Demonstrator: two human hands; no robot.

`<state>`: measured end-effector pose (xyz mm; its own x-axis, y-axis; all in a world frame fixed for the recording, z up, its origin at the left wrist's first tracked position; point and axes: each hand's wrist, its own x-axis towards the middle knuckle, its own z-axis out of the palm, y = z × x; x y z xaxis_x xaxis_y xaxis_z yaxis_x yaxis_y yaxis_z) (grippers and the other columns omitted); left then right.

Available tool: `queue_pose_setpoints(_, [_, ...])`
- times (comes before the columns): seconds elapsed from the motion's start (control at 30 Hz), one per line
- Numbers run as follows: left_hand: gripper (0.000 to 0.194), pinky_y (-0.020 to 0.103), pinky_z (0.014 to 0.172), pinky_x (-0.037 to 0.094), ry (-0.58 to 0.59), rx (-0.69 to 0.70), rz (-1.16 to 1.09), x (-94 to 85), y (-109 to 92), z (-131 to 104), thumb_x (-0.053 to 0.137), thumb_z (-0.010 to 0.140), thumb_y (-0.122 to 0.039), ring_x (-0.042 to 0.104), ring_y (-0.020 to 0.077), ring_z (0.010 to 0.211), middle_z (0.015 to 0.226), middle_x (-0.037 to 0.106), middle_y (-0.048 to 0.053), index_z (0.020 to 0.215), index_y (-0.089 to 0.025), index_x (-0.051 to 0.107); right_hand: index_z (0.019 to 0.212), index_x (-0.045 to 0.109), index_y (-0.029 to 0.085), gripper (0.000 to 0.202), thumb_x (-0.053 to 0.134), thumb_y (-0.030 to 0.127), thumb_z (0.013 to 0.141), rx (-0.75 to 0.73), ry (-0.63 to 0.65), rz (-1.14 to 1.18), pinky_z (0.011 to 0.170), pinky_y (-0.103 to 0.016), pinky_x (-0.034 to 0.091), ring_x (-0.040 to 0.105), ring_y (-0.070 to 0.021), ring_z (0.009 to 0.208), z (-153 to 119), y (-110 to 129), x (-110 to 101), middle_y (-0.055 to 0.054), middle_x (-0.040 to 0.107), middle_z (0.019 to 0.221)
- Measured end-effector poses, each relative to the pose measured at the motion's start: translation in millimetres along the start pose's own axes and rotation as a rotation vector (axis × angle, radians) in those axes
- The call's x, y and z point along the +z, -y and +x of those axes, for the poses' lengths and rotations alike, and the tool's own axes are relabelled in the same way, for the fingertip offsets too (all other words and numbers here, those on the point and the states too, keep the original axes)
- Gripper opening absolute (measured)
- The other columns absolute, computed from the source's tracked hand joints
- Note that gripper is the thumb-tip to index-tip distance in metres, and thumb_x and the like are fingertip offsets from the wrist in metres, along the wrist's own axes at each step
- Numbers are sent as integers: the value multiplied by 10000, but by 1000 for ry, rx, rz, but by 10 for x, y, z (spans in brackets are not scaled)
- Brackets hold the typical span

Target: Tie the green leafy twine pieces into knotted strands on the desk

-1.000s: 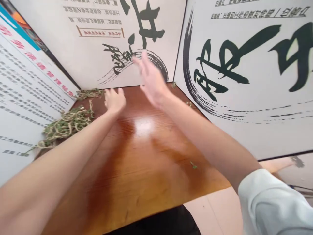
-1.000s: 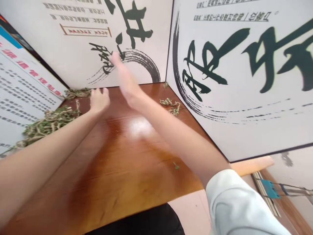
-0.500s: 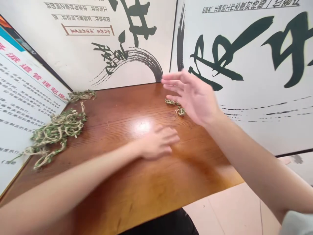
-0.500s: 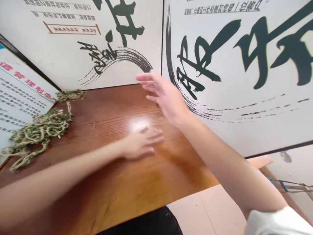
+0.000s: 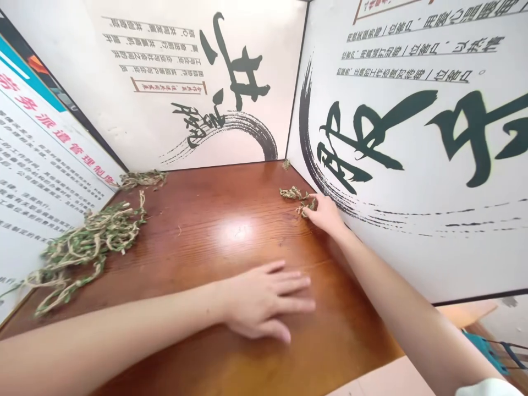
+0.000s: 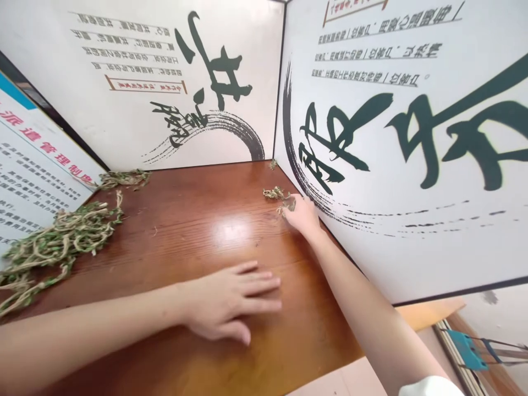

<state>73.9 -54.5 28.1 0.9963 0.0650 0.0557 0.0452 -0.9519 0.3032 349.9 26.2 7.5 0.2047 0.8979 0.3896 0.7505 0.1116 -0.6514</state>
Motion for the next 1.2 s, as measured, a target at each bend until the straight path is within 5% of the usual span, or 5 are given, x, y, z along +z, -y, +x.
queue_pose_setpoints(0.1, [592, 478, 1241, 42, 73, -86, 24, -156, 369, -238, 460, 974, -572, 254, 255, 1506, 1618, 276, 33, 1529, -375, 396, 1142, 689, 155, 474, 713, 352, 711, 7, 46, -25, 835, -459, 458, 600, -299, 891, -50, -44, 51, -150, 667, 950])
queue_pose_setpoints(0.3, [497, 625, 1114, 255, -289, -1340, 254, -1028, 1622, -972, 361, 983, -229, 458, 430, 1323, 1327, 502, 373, 1269, 137, 537, 987, 712, 177, 326, 619, 140, 677, 198, 112, 197, 817, -384, 494, 660, -243, 836, -124, 171, 128, -80, 716, 891])
queue_pose_setpoints(0.6, [764, 391, 1190, 308, -600, -523, -298, -221, 635, -199, 586, 872, -289, 355, 254, 1451, 1582, 331, 142, 1564, -174, 283, 1091, 630, 149, 405, 613, 232, 694, 74, 479, 877, 765, -329, 543, 680, -187, 812, -533, 1053, 466, -76, 718, 939])
queue_pose_setpoints(0.8, [737, 299, 870, 525, -706, -628, -777, -92, 469, -257, 633, 862, -339, 669, 191, 952, 1102, 687, 112, 1509, -126, 351, 922, 566, 179, 305, 695, 359, 712, 157, 417, 968, 626, -284, 519, 641, -167, 693, -722, 1171, 574, -57, 702, 851])
queue_pose_setpoints(1.2, [372, 353, 844, 483, -333, -1244, 271, -901, 945, -749, 402, 900, -327, 661, 277, 1025, 1097, 721, 76, 1043, -216, 728, 873, 693, 134, 219, 591, 258, 723, 303, 199, 695, 526, -273, 453, 599, -153, 539, -656, 879, 647, -52, 673, 730])
